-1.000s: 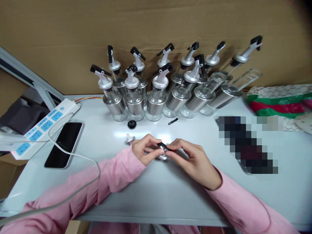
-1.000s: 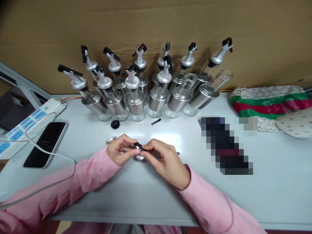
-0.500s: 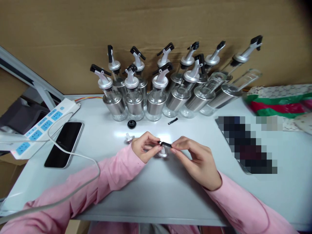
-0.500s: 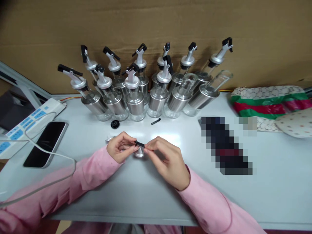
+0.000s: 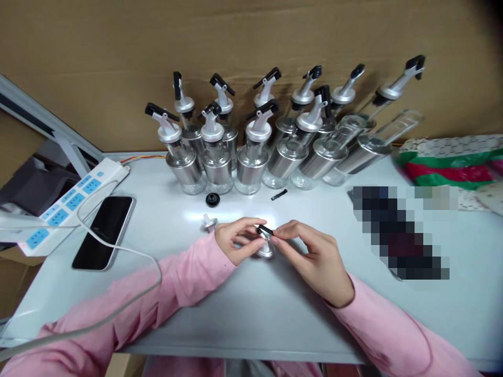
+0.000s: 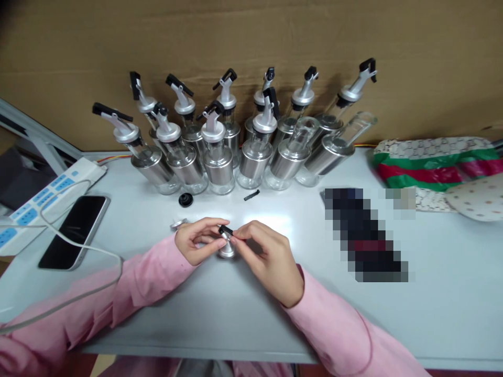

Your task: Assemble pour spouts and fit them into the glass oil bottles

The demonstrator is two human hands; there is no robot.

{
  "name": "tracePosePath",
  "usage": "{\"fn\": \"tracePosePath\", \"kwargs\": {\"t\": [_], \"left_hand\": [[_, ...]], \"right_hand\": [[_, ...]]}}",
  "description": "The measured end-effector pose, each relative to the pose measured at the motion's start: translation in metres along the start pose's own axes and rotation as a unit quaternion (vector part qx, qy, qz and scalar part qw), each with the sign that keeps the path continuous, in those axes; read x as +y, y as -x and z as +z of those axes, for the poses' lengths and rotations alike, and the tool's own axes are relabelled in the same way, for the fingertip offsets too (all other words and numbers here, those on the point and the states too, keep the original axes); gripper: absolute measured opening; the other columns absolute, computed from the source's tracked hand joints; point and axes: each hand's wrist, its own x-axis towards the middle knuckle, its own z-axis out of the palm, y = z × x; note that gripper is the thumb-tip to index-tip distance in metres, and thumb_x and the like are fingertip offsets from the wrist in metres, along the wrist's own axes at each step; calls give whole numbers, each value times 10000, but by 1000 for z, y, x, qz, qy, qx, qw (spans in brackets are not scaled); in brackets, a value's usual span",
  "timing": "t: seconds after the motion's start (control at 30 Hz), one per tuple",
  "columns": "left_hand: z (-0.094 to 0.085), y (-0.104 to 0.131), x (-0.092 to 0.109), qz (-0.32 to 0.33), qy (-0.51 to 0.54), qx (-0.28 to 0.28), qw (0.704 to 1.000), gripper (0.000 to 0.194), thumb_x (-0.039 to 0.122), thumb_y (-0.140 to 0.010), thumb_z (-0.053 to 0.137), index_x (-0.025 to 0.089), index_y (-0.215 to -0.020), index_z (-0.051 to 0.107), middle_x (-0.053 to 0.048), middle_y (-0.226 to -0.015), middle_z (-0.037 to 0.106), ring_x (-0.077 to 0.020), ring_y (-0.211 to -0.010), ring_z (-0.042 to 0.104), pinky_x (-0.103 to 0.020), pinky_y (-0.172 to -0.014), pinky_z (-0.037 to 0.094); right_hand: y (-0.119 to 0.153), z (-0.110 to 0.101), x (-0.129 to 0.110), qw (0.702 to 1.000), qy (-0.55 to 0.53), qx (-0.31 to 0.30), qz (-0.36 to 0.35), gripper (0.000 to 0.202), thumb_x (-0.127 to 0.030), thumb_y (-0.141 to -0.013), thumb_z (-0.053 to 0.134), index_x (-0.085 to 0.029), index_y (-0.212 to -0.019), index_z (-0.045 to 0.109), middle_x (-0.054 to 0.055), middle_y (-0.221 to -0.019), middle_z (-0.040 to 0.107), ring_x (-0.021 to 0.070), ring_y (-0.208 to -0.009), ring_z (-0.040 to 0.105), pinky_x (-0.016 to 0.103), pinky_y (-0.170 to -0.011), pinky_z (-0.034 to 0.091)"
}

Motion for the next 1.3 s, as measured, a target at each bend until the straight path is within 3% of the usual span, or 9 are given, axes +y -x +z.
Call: {"fn": "tracePosePath", "kwargs": {"t": [0.13, 0.4, 0.53, 0.67, 0.77, 0.9, 1.1, 1.3], "left_hand": [[0, -1, 0, -4, 2, 9, 1000, 264, 258, -745, 653, 131, -976, 667, -57, -845, 709, -128, -773, 689, -170, -683, 582], [-3, -4, -1, -5, 32, -8, 999, 174, 278, -782, 638, 119, -852, 633, -46, -766, 691, -120, -687, 676, -169, -623, 558], [-2, -4, 1, -7, 60, -5, 998, 195, 308, -776, 659, 121, -811, 615, -34, -727, 675, -116, -657, 663, -191, -625, 566], [0, -4, 2, -48, 122, 9, 991, 249, 346, -749, 695, 120, -805, 605, -22, -716, 664, -111, -659, 656, -209, -641, 574], [0, -5, 3, -79, 154, 25, 985, 288, 363, -715, 729, 125, -792, 586, -5, -713, 658, -104, -664, 657, -211, -642, 580], [-1, -6, 6, -105, 182, 30, 977, 333, 387, -693, 748, 134, -762, 543, 6, -724, 659, -108, -685, 666, -219, -631, 592], [-3, -7, 9, -123, 218, 15, 968, 438, 471, -631, 773, 132, -740, 518, 8, -725, 648, -112, -688, 666, -225, -613, 600], [-3, -8, 10, -131, 250, -18, 959, 444, 460, -621, 790, 130, -717, 510, -12, -808, 653, -116, -747, 664, -220, -639, 594]], "right_hand": [[-1, 0, 0, 1000, -2, -4, -15, 130, -106, -833, 606, -200, -760, 554, 16, -704, 646, 134, -632, 616, 249, -594, 494], [-3, -2, -3, 999, 7, -9, -40, 157, -80, -832, 593, -204, -750, 543, 22, -701, 635, 142, -649, 608, 257, -587, 493], [-3, -1, -5, 999, 3, -16, -44, 167, -66, -838, 573, -199, -744, 534, 22, -704, 621, 140, -655, 590, 261, -594, 480], [-3, -2, -4, 998, 3, -34, -52, 152, -70, -847, 553, -194, -762, 532, 29, -723, 612, 143, -674, 589, 263, -608, 481], [-2, -3, 0, 996, 25, -53, -61, 96, -149, -834, 609, -199, -849, 528, 49, -794, 618, 170, -736, 609, 284, -636, 508], [1, -1, 8, 991, 79, -83, -66, 318, -264, -797, 680, -200, -1042, 488, 96, -957, 635, 225, -896, 630, 337, -731, 540], [2, 2, 8, 988, 117, -88, -41, 327, -174, -817, 586, -223, -1111, 451, 65, -932, 641, 198, -772, 651, 327, -691, 551], [4, 3, 7, 986, 116, -111, -46, 487, -100, -829, 462, -225, -1284, 339, 111, -1142, 610, 221, -987, 653, 350, -822, 553]]}}
